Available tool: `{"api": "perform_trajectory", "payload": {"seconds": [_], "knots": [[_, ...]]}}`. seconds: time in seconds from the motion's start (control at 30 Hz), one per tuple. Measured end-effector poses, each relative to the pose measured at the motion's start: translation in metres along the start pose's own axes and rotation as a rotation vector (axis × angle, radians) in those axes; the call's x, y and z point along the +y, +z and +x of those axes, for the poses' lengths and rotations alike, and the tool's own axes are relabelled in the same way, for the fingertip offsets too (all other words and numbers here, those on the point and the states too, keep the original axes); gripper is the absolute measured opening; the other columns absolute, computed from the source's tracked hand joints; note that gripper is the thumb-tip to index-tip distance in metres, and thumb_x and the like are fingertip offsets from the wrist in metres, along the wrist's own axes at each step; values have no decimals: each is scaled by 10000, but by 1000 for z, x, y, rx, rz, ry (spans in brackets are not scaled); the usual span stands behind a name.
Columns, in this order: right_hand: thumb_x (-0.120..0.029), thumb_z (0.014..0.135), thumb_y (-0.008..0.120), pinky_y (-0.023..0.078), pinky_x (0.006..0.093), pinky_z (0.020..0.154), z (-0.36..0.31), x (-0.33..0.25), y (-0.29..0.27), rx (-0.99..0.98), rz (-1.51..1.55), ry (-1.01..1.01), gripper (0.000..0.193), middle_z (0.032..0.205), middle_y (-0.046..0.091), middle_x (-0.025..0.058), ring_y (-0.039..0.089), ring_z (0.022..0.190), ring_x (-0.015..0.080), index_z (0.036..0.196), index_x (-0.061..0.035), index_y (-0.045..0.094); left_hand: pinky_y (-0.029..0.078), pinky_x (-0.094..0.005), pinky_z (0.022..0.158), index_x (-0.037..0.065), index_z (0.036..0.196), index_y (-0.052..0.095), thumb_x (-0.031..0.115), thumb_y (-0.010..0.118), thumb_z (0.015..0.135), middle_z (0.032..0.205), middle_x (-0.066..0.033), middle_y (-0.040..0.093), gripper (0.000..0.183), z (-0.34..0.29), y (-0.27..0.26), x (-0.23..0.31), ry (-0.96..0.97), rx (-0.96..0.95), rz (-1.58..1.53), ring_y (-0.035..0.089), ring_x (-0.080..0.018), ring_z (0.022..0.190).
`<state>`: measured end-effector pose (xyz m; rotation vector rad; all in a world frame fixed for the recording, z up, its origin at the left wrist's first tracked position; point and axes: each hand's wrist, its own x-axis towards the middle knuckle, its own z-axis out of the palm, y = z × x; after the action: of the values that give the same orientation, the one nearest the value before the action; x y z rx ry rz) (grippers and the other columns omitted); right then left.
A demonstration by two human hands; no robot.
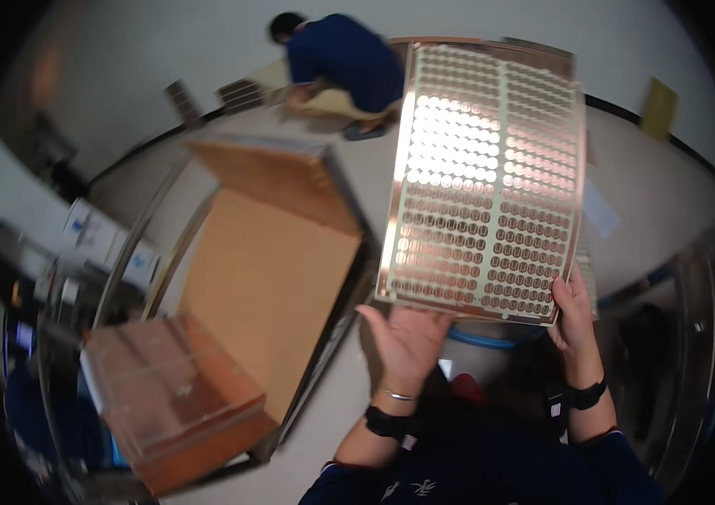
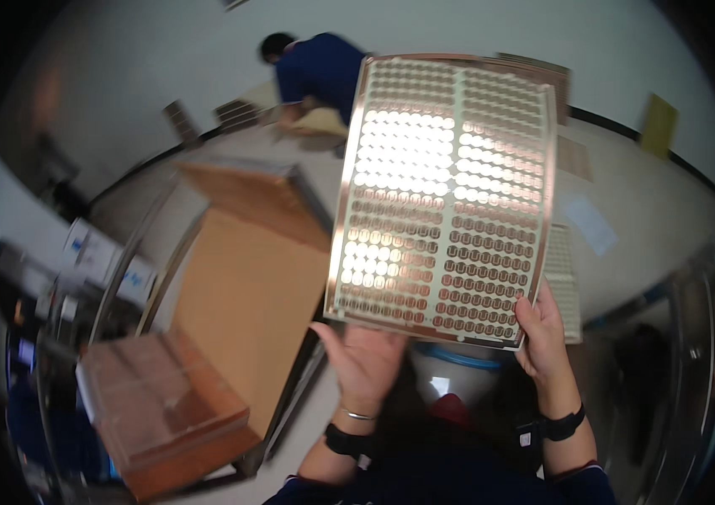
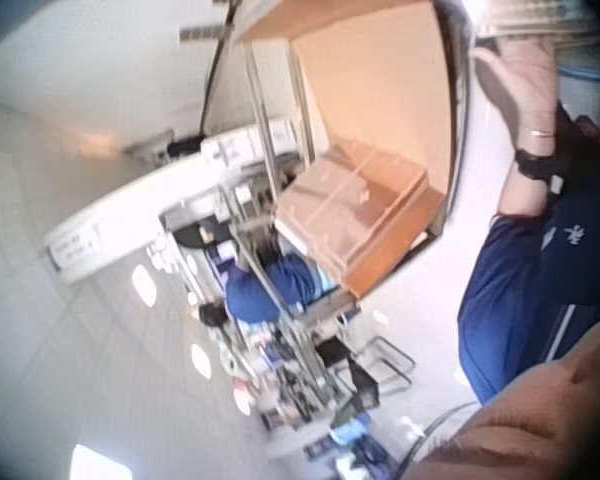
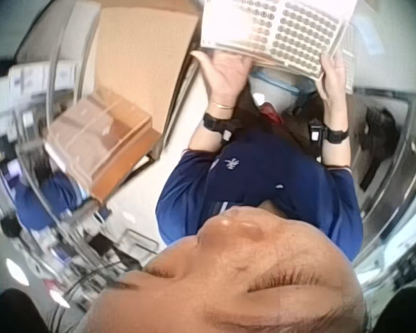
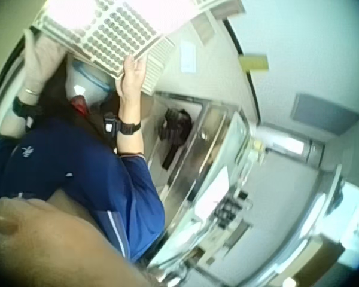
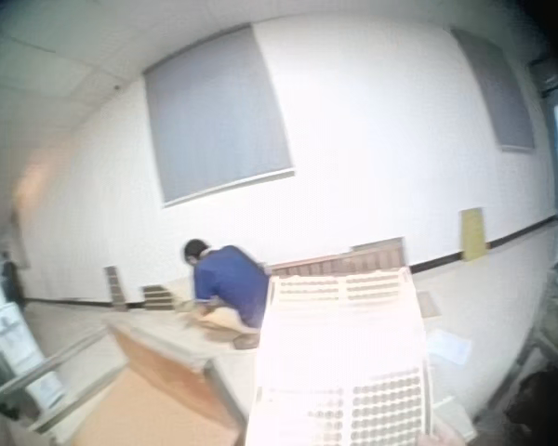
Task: Inspecting and sorting copper-colored metal grid sheets arranged on the floor.
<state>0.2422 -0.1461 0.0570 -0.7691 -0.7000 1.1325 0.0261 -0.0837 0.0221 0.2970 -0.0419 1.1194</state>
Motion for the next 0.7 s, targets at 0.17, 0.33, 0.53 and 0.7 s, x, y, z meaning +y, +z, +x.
{"api": "perform_trajectory", "payload": {"seconds": [0.17, 0.33, 0.53, 0.7], "knots": [[-96, 940, 482, 434, 308, 938, 7, 64, 53, -237, -321, 106, 525, 1296, 480, 142, 506, 1147, 192, 1401, -21, 244, 428, -362, 951, 93, 1253, 423, 358, 405, 965, 1242, -72, 522, 392, -31, -42, 28, 255, 358, 172, 519, -192, 1113], [-69, 948, 435, 449, 294, 898, 7, 62, 92, -588, -473, 296, 568, 1339, 440, 183, 550, 1082, 200, 1447, -56, 163, 497, -269, 733, 29, 979, 516, 118, 478, 945, 856, -70, 597, 102, -61, -154, 125, 602, 388, -195, 570, -165, 780], [-53, 941, 422, 484, 264, 787, 5, 46, 70, -507, -565, 316, 523, 1259, 518, 179, 600, 969, 178, 1428, -48, 231, 503, -283, 696, -28, 934, 524, -9, 447, 917, 848, -103, 587, 82, -186, -308, 335, 966, 185, -285, 562, -200, 776], [-108, 951, 446, 500, 245, 724, 3, 44, 4, -191, -669, 298, 498, 1195, 562, 177, 626, 884, 169, 1412, -44, 269, 473, -381, 965, -123, 1202, 434, -18, 435, 896, 1188, -197, 549, 324, -124, -271, 291, 1479, 698, -506, 531, -296, 1104]]}}
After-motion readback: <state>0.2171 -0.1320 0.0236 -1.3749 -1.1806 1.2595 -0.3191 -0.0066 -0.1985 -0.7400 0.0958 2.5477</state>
